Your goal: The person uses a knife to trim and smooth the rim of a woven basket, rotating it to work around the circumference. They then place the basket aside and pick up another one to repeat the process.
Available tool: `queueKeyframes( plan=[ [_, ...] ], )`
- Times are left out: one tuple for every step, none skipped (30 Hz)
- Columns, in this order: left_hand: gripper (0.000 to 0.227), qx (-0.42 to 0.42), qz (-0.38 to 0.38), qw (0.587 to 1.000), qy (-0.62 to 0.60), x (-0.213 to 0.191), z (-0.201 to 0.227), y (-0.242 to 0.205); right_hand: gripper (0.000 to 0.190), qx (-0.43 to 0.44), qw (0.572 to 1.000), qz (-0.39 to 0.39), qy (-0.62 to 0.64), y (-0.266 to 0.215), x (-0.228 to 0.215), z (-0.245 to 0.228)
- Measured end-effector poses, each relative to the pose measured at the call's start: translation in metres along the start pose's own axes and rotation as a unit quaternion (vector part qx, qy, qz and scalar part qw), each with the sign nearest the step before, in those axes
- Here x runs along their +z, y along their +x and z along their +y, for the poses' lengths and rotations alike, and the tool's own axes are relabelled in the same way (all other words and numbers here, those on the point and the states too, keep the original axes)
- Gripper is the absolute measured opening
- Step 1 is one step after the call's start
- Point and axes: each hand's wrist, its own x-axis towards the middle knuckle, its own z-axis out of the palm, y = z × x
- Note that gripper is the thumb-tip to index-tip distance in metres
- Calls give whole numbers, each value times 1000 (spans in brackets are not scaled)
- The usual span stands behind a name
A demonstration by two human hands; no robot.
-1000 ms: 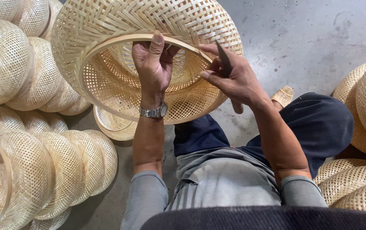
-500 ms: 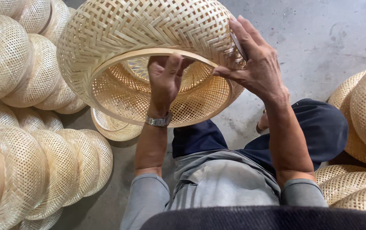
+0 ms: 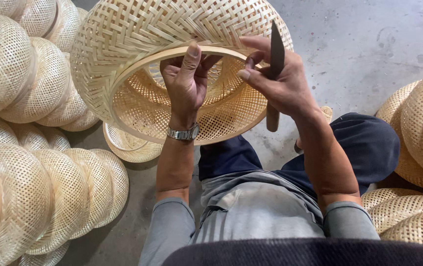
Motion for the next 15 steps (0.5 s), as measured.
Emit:
queueKeyframes(
  plan=[
    [14,1,-1,1000,-1,2,0,-1,50,8,1000,2,10,2,2,-2],
    [14,1,-2,1000,-2,4,1,-2,51,16,1000,4,20,4,3,-3],
    [14,2,-2,1000,-3,5,2,-2,52,24,999,6,30,6,4,-4],
    [14,3,-6,1000,0,5,2,-2,52,21,999,5,36,8,4,-4],
    [15,3,-10,1000,4,6,2,-2,52,17,999,4,42,9,4,-4],
    [15,3,-14,1000,7,6,2,-3,51,14,999,4,48,9,4,-4],
    [15,2,-12,1000,5,6,2,-3,51,18,998,1,63,9,3,-3],
    [15,1,-11,1000,3,6,2,-3,51,21,997,-1,77,8,3,-3],
    [15,1,-10,1000,0,5,1,-3,51,24,996,-3,91,8,2,-2],
    [15,0,-11,1000,0,5,1,-3,52,28,996,-3,86,8,1,-1],
    [15,0,-11,1000,1,4,0,-3,52,33,996,-4,83,7,1,0],
    [15,0,-11,1000,2,3,-1,-4,53,38,996,-4,80,7,1,1],
    [15,0,-10,1000,1,2,-1,-4,53,40,996,-3,82,6,1,2],
    [15,0,-9,1000,1,2,-2,-4,54,41,996,-1,84,6,1,3],
    [15,0,-8,1000,1,1,-2,-4,54,43,995,0,87,6,2,4]
  ],
)
